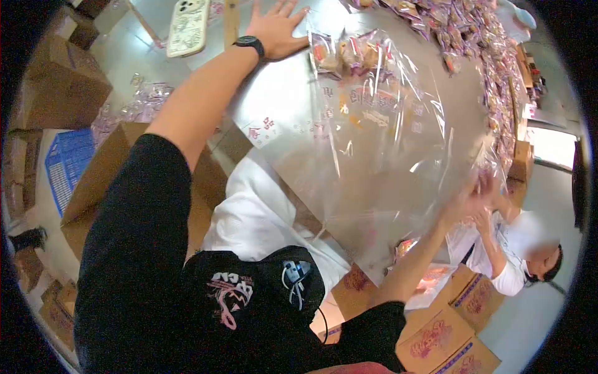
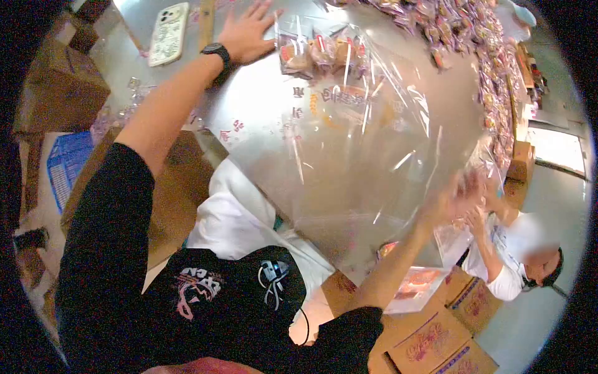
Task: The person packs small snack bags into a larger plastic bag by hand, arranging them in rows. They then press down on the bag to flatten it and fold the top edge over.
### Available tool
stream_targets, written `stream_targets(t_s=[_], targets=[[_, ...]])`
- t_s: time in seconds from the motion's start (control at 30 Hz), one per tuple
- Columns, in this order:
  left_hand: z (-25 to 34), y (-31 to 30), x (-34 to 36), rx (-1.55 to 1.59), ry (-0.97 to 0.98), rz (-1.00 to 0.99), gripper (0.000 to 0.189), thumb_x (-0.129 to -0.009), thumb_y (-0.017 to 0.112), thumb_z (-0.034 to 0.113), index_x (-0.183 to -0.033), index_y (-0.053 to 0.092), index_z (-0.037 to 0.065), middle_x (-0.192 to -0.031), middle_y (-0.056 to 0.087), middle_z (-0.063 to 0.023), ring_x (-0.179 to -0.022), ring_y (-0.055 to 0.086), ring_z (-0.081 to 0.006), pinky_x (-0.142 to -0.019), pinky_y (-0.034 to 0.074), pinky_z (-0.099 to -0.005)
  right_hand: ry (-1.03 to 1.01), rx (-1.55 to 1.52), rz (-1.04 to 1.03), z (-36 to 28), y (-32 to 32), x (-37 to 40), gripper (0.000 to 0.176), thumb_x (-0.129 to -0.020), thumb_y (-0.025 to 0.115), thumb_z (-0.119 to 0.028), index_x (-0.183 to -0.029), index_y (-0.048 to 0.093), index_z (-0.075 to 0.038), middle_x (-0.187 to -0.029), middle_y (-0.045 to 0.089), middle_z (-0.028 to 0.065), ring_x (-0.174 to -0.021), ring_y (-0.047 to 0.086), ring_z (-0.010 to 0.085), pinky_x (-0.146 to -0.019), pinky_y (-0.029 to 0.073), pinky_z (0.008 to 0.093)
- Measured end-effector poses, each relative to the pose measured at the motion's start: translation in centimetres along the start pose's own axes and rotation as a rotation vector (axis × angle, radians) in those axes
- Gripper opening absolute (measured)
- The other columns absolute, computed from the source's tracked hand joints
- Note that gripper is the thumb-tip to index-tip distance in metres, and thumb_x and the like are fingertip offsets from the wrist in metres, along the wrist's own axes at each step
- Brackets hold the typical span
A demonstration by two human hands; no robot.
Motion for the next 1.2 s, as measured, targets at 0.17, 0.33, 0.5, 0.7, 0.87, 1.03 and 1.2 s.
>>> stream_targets(t_s=[0.17, 0.33, 0.5, 0.7, 0.87, 1.03, 1.2], targets=[[-0.1, 1.3, -0.1, -0.210, -0.003, 0.114, 0.085, -0.097, 0.045, 0.070, -0.165, 0.030, 0.021, -0.173, 0.023, -0.0122, -0.159, 0.022, -0.0303, -0.124, 0.011, -0.0694, -0.108, 0.130, -0.315, -1.0, 14.7, -9.9, 0.087, -0.086, 0.084, -0.046, -0.150, 0.045, -0.002, -0.155, 0.044, 0.0207, -0.141, 0.045, 0.0364, -0.113, 0.041, 0.0497], [0.4, 0.5, 0.8, -0.189, -0.003, 0.118, 0.088, -0.093, 0.052, 0.069, -0.163, 0.035, 0.019, -0.170, 0.029, -0.0130, -0.158, 0.026, -0.0314, -0.124, 0.012, -0.0689, -0.159, 0.312, -0.569, -2.8, 27.3, -14.6, 0.115, -0.078, 0.078, -0.071, -0.160, 0.034, -0.003, -0.163, 0.032, 0.0272, -0.150, 0.036, 0.0394, -0.122, 0.031, 0.0499], [0.3, 0.2, 0.6, -0.084, 0.012, 0.168, 0.087, -0.091, 0.057, 0.066, -0.161, 0.040, 0.017, -0.167, 0.034, -0.0146, -0.157, 0.028, -0.0319, -0.124, 0.010, -0.0679, -0.027, 0.334, -0.651, 3.7, 38.7, -18.5, 0.131, -0.071, 0.068, -0.088, -0.165, 0.026, -0.006, -0.167, 0.021, 0.0304, -0.155, 0.024, 0.0439, -0.125, 0.024, 0.0512], [0.1, -0.8, 0.6, -0.005, -0.001, 0.113, 0.087, -0.087, 0.063, 0.061, -0.160, 0.040, 0.018, -0.167, 0.034, -0.0148, -0.157, 0.026, -0.0321, -0.125, 0.008, -0.0675, -0.198, 0.154, -0.793, -3.8, 48.8, -16.7, 0.143, -0.065, 0.068, -0.093, -0.169, 0.008, -0.014, -0.169, -0.002, 0.0362, -0.157, 0.006, 0.0514, -0.126, 0.017, 0.0578], [0.2, -0.8, 0.5, 0.059, -0.003, 0.115, 0.088, -0.086, 0.065, 0.058, -0.160, 0.041, 0.018, -0.167, 0.033, -0.0151, -0.157, 0.026, -0.0330, -0.125, 0.005, -0.0683, -0.427, 0.418, -0.842, -9.3, 51.7, -13.9, 0.143, -0.061, 0.072, -0.090, -0.169, 0.006, -0.023, -0.173, 0.000, 0.0256, -0.157, 0.005, 0.0526, -0.123, 0.020, 0.0647], [0.2, -0.8, 0.5, 0.057, 0.003, 0.139, 0.087, -0.087, 0.064, 0.061, -0.159, 0.042, 0.017, -0.167, 0.035, -0.0153, -0.157, 0.026, -0.0330, -0.124, 0.005, -0.0690, -0.431, 0.469, -1.006, -10.0, 55.3, -13.4, 0.138, -0.060, 0.076, -0.086, -0.169, 0.010, -0.032, -0.175, -0.002, 0.0168, -0.157, 0.001, 0.0545, -0.112, 0.022, 0.0825], [0.2, -1.0, 0.6, 0.067, -0.003, 0.124, 0.087, -0.087, 0.063, 0.062, -0.158, 0.043, 0.017, -0.167, 0.035, -0.0149, -0.157, 0.026, -0.0325, -0.124, 0.005, -0.0692, -0.338, 0.513, -0.777, -10.0, 55.3, -13.4, 0.115, -0.068, 0.082, -0.066, -0.164, 0.029, -0.032, -0.169, 0.014, 0.0302, -0.153, 0.022, 0.0516, -0.116, 0.032, 0.0689]])
Point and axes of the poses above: each hand's wrist, its own x-axis away from the middle knuckle, its own y-axis out of the palm, z = x × y, the point moved 5 cm from there along -x, towards the middle knuckle
